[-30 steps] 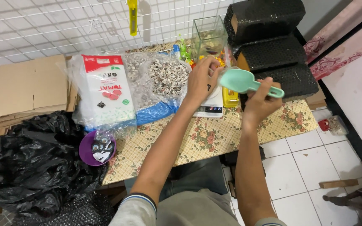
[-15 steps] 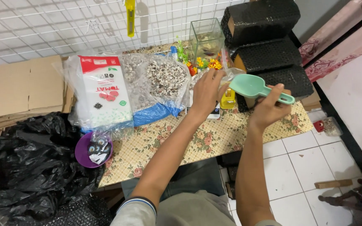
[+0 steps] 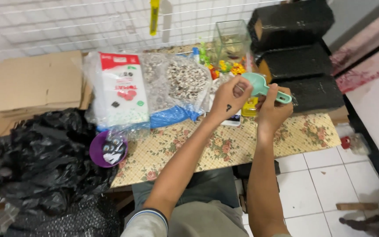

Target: Packaging fish food by scooping it from a large bag into smaller bags and weighing them on a scale.

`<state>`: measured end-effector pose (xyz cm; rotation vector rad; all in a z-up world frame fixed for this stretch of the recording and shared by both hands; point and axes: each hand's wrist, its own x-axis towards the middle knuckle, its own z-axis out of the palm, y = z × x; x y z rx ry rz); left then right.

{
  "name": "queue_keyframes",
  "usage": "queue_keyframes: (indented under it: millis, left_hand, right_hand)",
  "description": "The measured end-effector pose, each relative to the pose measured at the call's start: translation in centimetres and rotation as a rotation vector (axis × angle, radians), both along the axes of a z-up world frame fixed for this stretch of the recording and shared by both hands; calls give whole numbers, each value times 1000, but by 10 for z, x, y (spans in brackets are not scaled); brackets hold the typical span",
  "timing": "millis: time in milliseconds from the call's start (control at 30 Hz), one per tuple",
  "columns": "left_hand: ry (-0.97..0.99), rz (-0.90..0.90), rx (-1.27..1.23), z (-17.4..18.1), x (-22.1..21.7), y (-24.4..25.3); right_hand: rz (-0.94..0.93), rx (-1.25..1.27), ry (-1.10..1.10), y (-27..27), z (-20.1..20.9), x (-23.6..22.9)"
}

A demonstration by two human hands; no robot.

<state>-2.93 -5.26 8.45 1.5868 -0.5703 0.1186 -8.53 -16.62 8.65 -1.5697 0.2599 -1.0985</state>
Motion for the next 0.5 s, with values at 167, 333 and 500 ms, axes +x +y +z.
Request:
queue_keyframes:
  millis: [167,333,500]
  left_hand:
    - [103,-13,-37,-9,5,2]
    - [234,-69,-84,-7,4,7]
    - [225,-119,-111,4,-2,11]
  right_hand:
    - [0,-183,48,3,-13,9]
    - [328,122,253,29,32,-12]
    - [415,135,293,12,20,-3]
